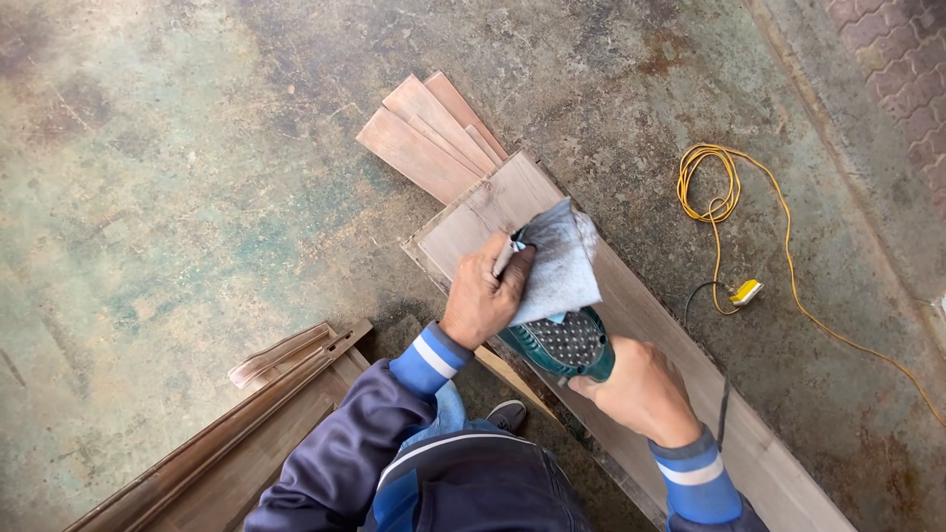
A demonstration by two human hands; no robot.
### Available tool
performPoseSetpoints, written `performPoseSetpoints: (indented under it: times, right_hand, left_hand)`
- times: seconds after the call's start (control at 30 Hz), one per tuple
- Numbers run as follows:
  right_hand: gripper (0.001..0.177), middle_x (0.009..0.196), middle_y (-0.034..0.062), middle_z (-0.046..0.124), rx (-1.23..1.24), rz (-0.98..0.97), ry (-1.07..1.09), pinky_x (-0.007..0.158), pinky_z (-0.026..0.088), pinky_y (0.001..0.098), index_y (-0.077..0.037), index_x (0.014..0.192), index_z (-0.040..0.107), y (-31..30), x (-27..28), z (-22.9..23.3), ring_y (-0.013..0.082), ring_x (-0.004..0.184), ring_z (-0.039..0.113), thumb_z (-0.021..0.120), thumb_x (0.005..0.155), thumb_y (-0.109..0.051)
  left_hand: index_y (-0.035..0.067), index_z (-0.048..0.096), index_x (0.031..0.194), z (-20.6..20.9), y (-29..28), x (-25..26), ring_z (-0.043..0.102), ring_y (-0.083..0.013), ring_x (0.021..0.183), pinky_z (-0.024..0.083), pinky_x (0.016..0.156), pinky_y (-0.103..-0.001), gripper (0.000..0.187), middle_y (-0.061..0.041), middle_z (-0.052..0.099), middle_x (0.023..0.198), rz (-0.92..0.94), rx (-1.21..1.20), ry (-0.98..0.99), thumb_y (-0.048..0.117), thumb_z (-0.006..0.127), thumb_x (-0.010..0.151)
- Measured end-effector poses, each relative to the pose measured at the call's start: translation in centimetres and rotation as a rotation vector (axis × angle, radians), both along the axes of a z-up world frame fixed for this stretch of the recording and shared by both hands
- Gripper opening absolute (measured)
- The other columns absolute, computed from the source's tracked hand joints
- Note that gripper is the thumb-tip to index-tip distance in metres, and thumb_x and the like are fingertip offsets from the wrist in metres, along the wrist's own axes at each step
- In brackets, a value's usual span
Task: Manually sanding a wood plank and then using an electric orbital sander.
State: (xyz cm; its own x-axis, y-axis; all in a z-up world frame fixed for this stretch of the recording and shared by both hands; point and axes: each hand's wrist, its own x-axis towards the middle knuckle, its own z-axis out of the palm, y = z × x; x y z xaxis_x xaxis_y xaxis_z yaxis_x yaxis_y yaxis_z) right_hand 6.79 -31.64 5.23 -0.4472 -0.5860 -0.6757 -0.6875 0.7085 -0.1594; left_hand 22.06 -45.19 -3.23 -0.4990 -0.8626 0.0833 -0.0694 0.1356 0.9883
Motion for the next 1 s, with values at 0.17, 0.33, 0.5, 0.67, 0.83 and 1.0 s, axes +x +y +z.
performPoseSetpoints:
  times: [0.17, 0.33, 0.5, 0.67, 0.83, 1.0]
  right_hand:
    - [0.04, 0.092, 0.0183, 0.077, -0.051, 0.045, -0.003, 0.081, 0.058, 0.0472, -0.009, 0.097, 0.076, -3.6, 1.6, 0.2, 0.039, 0.092, 0.074, 0.087, 0.066, -0.033]
    - [0.044, 0.096, 0.0181, 0.076, -0.065, 0.088, 0.012, 0.084, 0.056, 0.0494, -0.01, 0.102, 0.075, -6.4, 2.7, 0.2, 0.0408, 0.095, 0.072, 0.088, 0.067, -0.033]
    - [0.04, 0.096, 0.0178, 0.077, -0.076, 0.088, -0.044, 0.084, 0.057, 0.048, -0.011, 0.1, 0.075, -8.8, 3.6, -0.3, 0.0391, 0.094, 0.074, 0.086, 0.068, -0.032]
    - [0.04, 0.096, 0.0218, 0.075, -0.112, 0.089, -0.031, 0.085, 0.057, 0.0477, -0.005, 0.095, 0.074, -8.2, 3.1, -0.7, 0.04, 0.096, 0.073, 0.087, 0.069, -0.033]
    - [0.042, 0.094, 0.0171, 0.078, -0.084, 0.004, -0.052, 0.084, 0.058, 0.045, -0.01, 0.102, 0.074, -2.3, -0.8, 2.1, 0.0342, 0.092, 0.078, 0.084, 0.068, -0.033]
    - [0.047, 0.095, 0.0161, 0.08, 0.056, -0.046, 0.108, 0.084, 0.06, 0.0425, -0.009, 0.099, 0.077, 10.7, -8.4, 2.2, 0.0319, 0.093, 0.078, 0.093, 0.066, -0.038]
  left_hand:
    - [0.004, 0.061, 0.098, 0.0, -3.0, 1.5, 0.06, -0.025, 0.054, 0.046, 0.055, -0.04, 0.015, -0.017, 0.062, 0.067, 0.089, -0.006, -0.021, 0.018, 0.065, 0.101]
    - [0.004, 0.064, 0.106, -0.1, -5.5, 2.5, 0.058, -0.0202, 0.061, 0.051, 0.063, -0.036, 0.013, -0.015, 0.062, 0.073, 0.191, -0.057, -0.005, 0.017, 0.064, 0.102]
    - [0.003, 0.065, 0.108, -1.6, -7.8, 3.5, 0.057, -0.0148, 0.069, 0.051, 0.066, -0.035, 0.014, -0.012, 0.065, 0.078, 0.265, -0.107, 0.008, 0.015, 0.064, 0.103]
    - [0.001, 0.065, 0.109, -0.2, -7.6, 3.1, 0.055, -0.0128, 0.074, 0.05, 0.068, -0.034, 0.014, -0.01, 0.064, 0.08, 0.283, -0.148, 0.002, 0.014, 0.063, 0.105]
    - [0.004, 0.065, 0.104, 1.8, -1.9, -0.7, 0.059, -0.012, 0.073, 0.051, 0.067, -0.032, 0.011, 0.0, 0.064, 0.081, 0.088, -0.107, 0.143, 0.013, 0.058, 0.107]
    - [0.006, 0.062, 0.097, 3.9, 9.6, -8.1, 0.058, -0.0172, 0.062, 0.049, 0.057, -0.035, 0.013, -0.007, 0.061, 0.071, -0.095, 0.179, 0.125, 0.018, 0.062, 0.103]
